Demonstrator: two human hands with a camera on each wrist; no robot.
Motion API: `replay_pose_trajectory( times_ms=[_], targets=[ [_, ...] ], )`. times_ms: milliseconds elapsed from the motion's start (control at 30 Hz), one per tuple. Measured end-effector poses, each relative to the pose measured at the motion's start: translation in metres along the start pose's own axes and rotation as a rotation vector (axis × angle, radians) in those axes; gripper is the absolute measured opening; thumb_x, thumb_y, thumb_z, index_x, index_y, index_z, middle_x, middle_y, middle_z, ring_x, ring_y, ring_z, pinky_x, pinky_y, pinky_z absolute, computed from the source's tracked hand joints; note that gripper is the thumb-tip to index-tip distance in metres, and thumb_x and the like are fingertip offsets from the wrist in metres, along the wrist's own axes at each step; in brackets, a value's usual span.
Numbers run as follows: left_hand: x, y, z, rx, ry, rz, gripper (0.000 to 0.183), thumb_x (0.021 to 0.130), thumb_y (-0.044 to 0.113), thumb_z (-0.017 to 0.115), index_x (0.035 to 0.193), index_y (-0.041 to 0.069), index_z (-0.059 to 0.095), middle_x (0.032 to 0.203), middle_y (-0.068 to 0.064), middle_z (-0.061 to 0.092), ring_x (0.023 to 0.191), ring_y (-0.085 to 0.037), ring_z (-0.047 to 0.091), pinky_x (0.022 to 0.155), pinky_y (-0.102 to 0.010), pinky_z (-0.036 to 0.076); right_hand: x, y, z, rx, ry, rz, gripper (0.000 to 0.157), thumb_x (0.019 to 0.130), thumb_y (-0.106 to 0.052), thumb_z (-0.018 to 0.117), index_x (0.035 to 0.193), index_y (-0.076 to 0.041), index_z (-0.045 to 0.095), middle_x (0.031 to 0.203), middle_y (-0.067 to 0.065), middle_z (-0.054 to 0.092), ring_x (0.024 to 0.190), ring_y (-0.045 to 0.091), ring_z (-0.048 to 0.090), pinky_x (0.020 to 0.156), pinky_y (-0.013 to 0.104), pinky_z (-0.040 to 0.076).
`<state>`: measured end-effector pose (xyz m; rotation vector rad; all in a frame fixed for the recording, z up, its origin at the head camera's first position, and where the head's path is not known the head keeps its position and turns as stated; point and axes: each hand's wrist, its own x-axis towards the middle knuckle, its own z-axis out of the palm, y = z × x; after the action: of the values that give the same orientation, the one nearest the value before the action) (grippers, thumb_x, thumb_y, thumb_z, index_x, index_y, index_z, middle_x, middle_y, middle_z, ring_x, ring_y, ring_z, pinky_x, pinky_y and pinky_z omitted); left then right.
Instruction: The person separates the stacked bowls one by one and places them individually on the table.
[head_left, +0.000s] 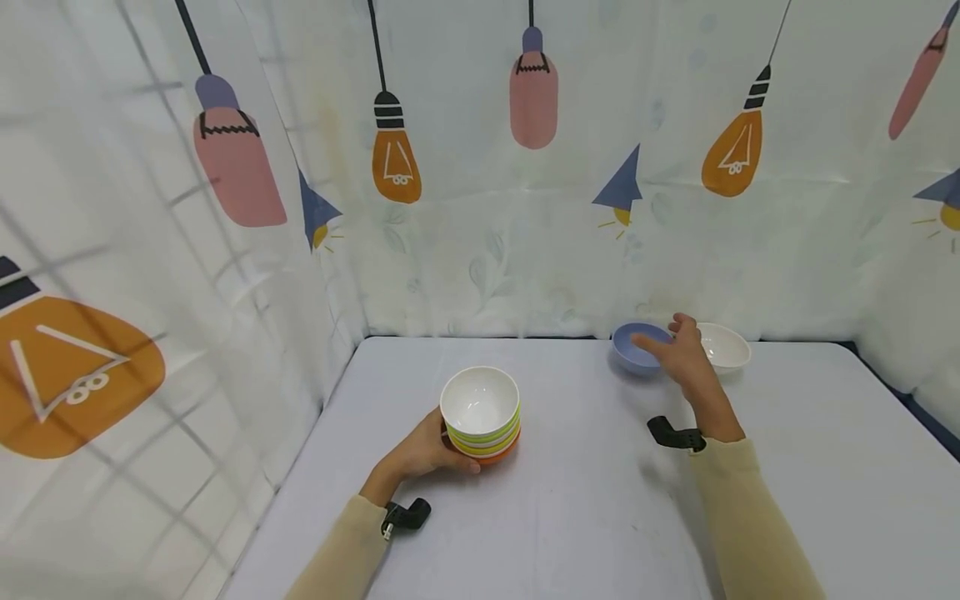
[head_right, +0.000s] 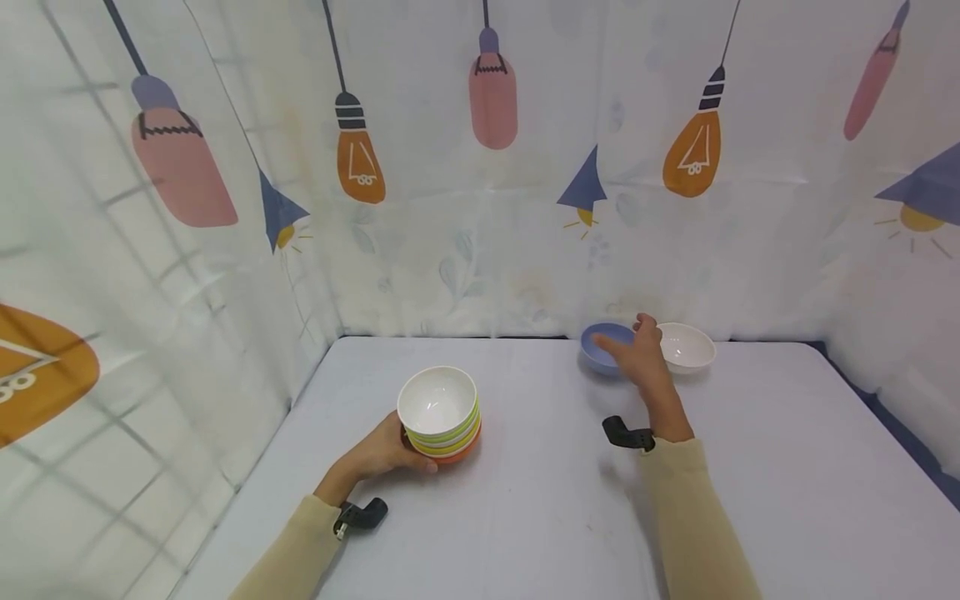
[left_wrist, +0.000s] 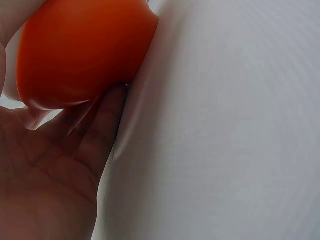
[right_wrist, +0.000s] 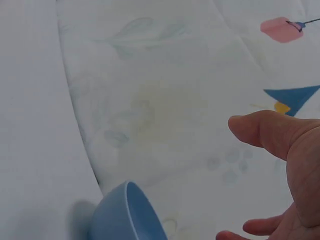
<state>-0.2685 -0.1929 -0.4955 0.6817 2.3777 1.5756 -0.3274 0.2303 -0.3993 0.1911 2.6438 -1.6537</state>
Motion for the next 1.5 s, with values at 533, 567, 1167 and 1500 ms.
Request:
replay_pose_trajectory(
  times_ms=[533, 567, 1167, 1500],
  targets=[
    [0.0, 0.0, 0.0, -0.006, 0.0, -0.001, 0.104, 0.058, 0.021, 0.094, 0.142, 0.035, 0.035, 0.136, 0.01, 0.051, 0.128, -0.015, 0.047, 0.109, -0.045, 0.033, -0.026, -0.034, 0.038, 0.027, -0.286, -0.304, 0.086, 0.086, -0.041, 0.07, 0.151, -0.016, 0.021, 0.148, 0.009, 0.038, 0.134, 0.034, 0.043, 0.104, 0.054, 0.04],
    [0.0, 0.0, 0.0, -0.007, -0.001, -0.002, 0.104, 0.058, 0.021, 0.094, 0.142, 0.035, 0.034, 0.136, 0.01, 0.051, 0.128, -0.015, 0.047, 0.109, -0.045, 0.033, -0.027, -0.034, 0.042, 0.028, -0.305, -0.335, 0.083, 0.086, -0.04, 0.071, 0.15, -0.016, 0.024, 0.147, 0.009, 0.04, 0.133, 0.034, 0.044, 0.103, 0.053, 0.042],
    [0.0, 0.002, 0.0, -0.025, -0.003, -0.004, 0.104, 0.058, 0.022, 0.094, 0.142, 0.036, 0.034, 0.137, 0.009, 0.051, 0.128, -0.016, 0.047, 0.109, -0.045, 0.035, -0.049, -0.043, 0.116, -0.011, -0.526, -0.498, 0.07, 0.082, -0.039, 0.075, 0.14, -0.023, 0.038, 0.142, 0.0, 0.045, 0.129, 0.031, 0.047, 0.109, 0.05, 0.038],
    [-0.001, 0.004, 0.001, -0.027, 0.008, -0.023, 0.101, 0.057, 0.017, 0.094, 0.14, 0.03, 0.037, 0.134, 0.006, 0.052, 0.125, -0.017, 0.049, 0.107, -0.043, 0.037, -0.061, -0.038, 0.141, -0.031, -0.571, -0.534, 0.08, 0.078, -0.038, 0.079, 0.143, -0.021, 0.036, 0.145, -0.003, 0.039, 0.127, 0.026, 0.046, 0.108, 0.046, 0.039]
  ],
)
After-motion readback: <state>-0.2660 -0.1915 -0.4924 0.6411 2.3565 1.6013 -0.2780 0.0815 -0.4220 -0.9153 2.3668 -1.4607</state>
